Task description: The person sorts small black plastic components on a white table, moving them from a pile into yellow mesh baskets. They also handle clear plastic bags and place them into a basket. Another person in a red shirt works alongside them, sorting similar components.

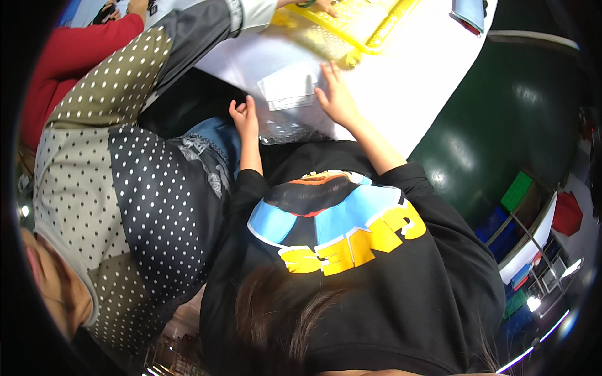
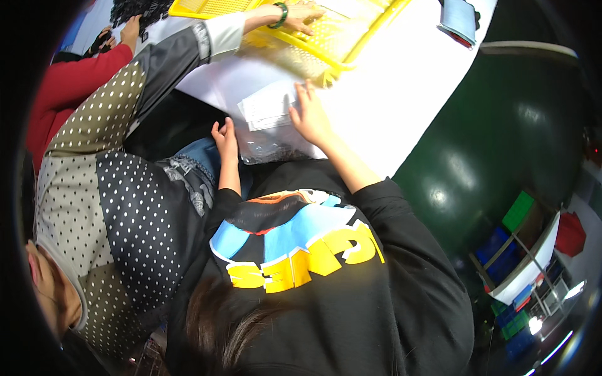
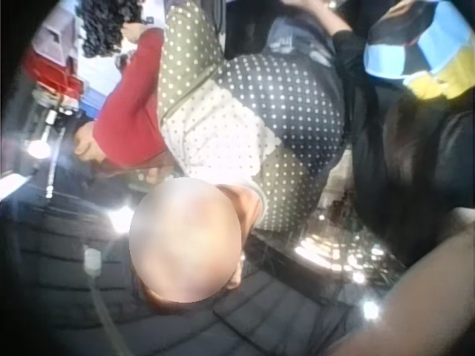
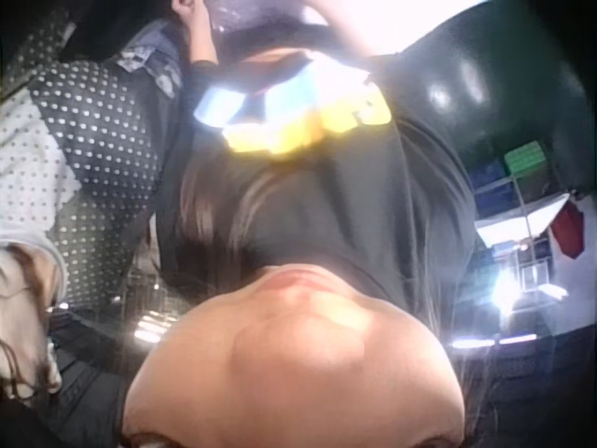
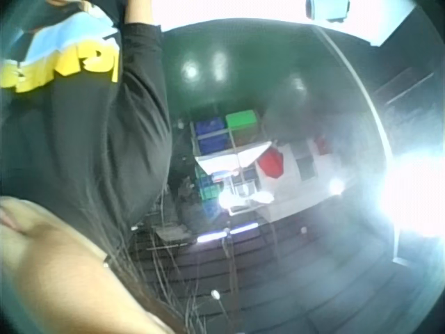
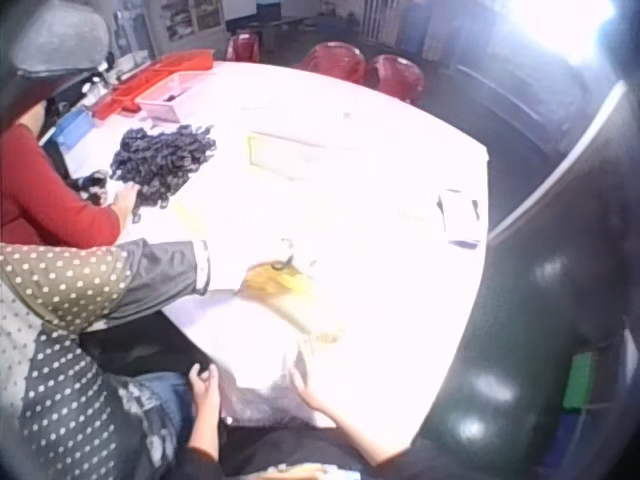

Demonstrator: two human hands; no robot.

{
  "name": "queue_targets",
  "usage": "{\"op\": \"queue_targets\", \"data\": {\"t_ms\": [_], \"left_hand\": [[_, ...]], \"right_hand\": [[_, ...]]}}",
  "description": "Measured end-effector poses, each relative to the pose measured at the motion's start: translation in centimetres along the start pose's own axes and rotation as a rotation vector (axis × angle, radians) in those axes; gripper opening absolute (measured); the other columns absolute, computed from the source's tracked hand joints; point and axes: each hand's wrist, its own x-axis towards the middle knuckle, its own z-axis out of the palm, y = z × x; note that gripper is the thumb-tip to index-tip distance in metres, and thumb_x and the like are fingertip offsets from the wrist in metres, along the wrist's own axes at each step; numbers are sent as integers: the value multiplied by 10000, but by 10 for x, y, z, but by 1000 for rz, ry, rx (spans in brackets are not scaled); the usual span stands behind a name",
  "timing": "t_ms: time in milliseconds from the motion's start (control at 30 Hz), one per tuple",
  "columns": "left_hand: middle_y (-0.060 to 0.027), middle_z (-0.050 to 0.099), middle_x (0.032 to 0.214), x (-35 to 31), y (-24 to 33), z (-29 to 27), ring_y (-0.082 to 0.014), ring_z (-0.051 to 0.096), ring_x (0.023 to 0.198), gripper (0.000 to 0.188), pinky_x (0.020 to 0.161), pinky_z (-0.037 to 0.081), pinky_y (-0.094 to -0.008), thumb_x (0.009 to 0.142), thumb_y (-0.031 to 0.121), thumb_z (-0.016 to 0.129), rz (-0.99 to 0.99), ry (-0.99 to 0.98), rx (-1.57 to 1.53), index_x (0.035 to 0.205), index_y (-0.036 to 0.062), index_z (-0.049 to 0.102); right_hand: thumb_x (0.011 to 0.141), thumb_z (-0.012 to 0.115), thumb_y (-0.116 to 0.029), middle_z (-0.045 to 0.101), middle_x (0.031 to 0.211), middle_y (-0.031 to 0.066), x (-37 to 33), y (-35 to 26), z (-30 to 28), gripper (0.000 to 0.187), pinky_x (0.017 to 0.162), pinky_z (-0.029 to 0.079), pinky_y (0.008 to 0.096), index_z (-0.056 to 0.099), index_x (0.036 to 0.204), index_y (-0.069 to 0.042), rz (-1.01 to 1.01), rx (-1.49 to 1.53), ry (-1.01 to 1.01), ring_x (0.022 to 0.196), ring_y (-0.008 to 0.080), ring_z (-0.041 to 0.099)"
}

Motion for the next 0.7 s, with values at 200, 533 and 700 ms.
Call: {"op": "queue_targets", "data": {"t_ms": [200,533,700], "left_hand": [[-35,568,758,7,-1,13,-87,522,689,219,648,408,-198,738,101,628,-182,-231,46,881,-20,516],[-51,584,893,23,-10,80,-117,544,810,217,749,404,-237,722,7,601,-309,-502,85,929,0,537],[-58,591,883,37,-6,132,-112,552,801,199,740,411,-225,729,-3,595,-278,-499,154,920,-6,539]], "right_hand": [[716,565,-188,580,802,197,15,76,-82,313,770,420,381,536,974,-14,330,-346,531,801,320,556],[586,659,-462,591,896,154,100,228,-161,588,749,439,345,557,948,-9,1011,-445,318,867,269,566],[577,652,-395,611,851,144,136,248,-184,480,727,447,330,601,863,-13,1056,-344,147,830,257,587]]}}
